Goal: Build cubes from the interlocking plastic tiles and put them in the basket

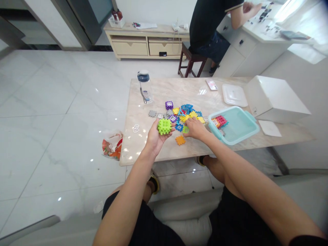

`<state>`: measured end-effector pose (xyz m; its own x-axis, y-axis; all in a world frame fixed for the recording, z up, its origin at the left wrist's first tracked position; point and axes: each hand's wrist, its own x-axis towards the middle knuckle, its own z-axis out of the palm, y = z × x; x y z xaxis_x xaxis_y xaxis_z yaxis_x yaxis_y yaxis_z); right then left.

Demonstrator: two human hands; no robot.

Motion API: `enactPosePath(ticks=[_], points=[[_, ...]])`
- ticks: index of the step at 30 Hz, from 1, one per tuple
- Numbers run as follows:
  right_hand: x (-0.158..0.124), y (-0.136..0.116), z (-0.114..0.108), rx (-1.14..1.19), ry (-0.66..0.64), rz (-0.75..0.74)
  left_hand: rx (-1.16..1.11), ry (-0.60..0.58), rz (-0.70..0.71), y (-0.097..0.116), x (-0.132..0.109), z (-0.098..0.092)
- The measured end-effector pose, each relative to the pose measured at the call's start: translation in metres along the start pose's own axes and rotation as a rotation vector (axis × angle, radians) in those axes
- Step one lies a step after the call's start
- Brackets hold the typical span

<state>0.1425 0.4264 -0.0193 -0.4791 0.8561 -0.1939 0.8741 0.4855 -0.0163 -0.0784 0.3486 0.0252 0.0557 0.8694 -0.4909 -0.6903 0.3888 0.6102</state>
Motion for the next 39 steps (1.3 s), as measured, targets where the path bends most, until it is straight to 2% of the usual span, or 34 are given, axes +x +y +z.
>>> enactPosePath(ticks=[8,12,17,19,25,30,39], points=[[-0.010,-0.004,-0.020,0.271,0.120,0.076,0.012,0.009,-0.016,-0.002,0.005,0.002],[-0.016,-0.003,-0.027,0.300,0.216,0.055,0.066,0.022,-0.006,-0.007,0.009,0.005],[-0.035,-0.011,-0.051,0.418,0.419,-0.048,0.109,0.040,-0.034,-0.015,0.013,0.009],[-0.043,-0.018,-0.059,0.479,0.464,-0.089,0.112,0.054,-0.040,-0.019,0.014,0.011],[-0.053,-0.034,-0.059,0.567,0.393,-0.056,0.099,0.062,-0.049,-0.032,0.015,0.018],[-0.049,-0.038,-0.052,0.529,0.353,0.040,0.088,0.016,-0.074,-0.043,0.013,0.022],[-0.047,-0.058,-0.055,0.417,0.263,0.204,0.095,0.024,-0.110,-0.050,0.012,0.019]])
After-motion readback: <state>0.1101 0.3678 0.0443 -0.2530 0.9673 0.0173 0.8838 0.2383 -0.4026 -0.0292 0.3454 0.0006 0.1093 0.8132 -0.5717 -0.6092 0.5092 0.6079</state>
